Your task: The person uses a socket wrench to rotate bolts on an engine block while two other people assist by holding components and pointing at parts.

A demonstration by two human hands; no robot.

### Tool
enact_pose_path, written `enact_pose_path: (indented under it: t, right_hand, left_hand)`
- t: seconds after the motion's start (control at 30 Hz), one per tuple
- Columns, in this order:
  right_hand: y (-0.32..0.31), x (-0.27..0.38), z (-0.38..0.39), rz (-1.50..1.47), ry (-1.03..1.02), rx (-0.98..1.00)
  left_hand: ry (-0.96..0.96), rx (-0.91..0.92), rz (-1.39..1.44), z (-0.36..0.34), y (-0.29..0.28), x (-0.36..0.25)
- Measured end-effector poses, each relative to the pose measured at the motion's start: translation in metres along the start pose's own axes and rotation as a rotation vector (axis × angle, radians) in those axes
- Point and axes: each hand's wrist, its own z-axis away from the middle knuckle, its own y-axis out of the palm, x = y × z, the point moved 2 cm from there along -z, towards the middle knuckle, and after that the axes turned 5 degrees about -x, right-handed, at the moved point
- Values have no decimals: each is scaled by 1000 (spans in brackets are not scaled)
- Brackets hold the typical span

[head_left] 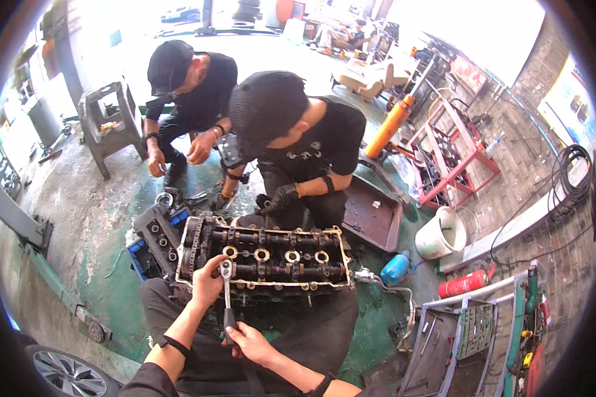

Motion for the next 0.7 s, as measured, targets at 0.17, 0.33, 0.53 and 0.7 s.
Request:
enact_pose_path:
  t: [0.17,0.33,0.53,0.7]
  right_hand:
    - [19,-4,-6,47,-12,21]
    - [-13,2,3,-1,-17,-96]
    - [-59,27,21,114,-154,-361]
    - [-108,37,6,96,-243,-542]
  left_hand:
    - [5,71,-26,-3,-1,-6]
    - [40,69,-56,-7,0,-7]
    - [-118,11,150,-2,5,7]
    - [-86,1,89,0,7,8]
